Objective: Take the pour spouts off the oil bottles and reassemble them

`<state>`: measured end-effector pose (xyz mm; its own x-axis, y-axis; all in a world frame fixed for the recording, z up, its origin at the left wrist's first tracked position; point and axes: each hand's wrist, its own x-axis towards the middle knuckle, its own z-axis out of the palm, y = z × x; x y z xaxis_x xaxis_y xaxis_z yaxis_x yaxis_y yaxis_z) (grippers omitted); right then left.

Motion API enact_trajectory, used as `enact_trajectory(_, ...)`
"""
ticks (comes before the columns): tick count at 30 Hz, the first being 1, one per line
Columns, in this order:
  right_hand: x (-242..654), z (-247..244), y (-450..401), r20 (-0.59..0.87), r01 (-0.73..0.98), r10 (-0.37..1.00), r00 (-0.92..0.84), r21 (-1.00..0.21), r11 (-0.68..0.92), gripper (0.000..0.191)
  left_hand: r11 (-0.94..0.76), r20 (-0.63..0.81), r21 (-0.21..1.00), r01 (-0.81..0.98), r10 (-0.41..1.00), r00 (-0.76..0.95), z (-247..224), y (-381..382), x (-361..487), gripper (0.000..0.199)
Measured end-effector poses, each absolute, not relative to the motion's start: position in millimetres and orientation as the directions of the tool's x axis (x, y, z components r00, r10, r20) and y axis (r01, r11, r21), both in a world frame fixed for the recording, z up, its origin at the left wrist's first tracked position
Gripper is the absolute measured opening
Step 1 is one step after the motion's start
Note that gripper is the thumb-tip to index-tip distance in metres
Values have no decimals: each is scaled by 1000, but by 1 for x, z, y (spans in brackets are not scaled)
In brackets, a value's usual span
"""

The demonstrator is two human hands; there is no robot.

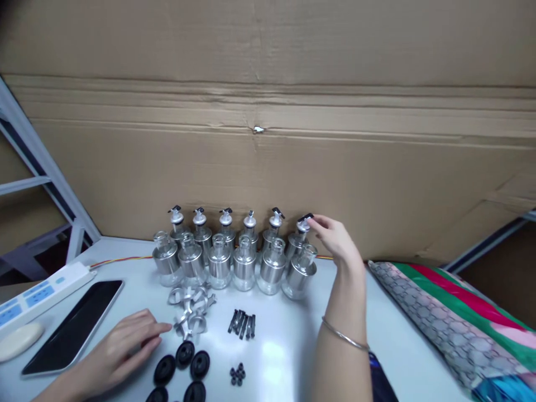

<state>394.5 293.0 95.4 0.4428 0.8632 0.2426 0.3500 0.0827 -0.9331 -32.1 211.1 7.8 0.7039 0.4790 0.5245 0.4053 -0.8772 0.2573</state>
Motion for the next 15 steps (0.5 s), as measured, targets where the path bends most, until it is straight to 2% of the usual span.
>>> enact_trajectory(3, 396, 82, 301, 201, 263, 916, 347, -958, 110, 43, -875, 516, 289, 388, 483, 707, 6, 212, -31, 29)
enact_trajectory(6, 394, 77, 306, 239, 171, 904, 354, -967, 189, 49, -859, 533, 334, 388, 512, 674, 7, 212, -31, 32)
enact_trajectory(12, 388, 97, 304, 434, 96, 718, 544, -882, 461, 39, -717, 601, 570, 400, 697, 391, 23, 210, -28, 25)
enact_trajectory(15, 384, 116, 287, 491, 94, 648, 583, -833, 546, 33, -667, 577, 642, 378, 745, 335, 32, 206, -17, 24)
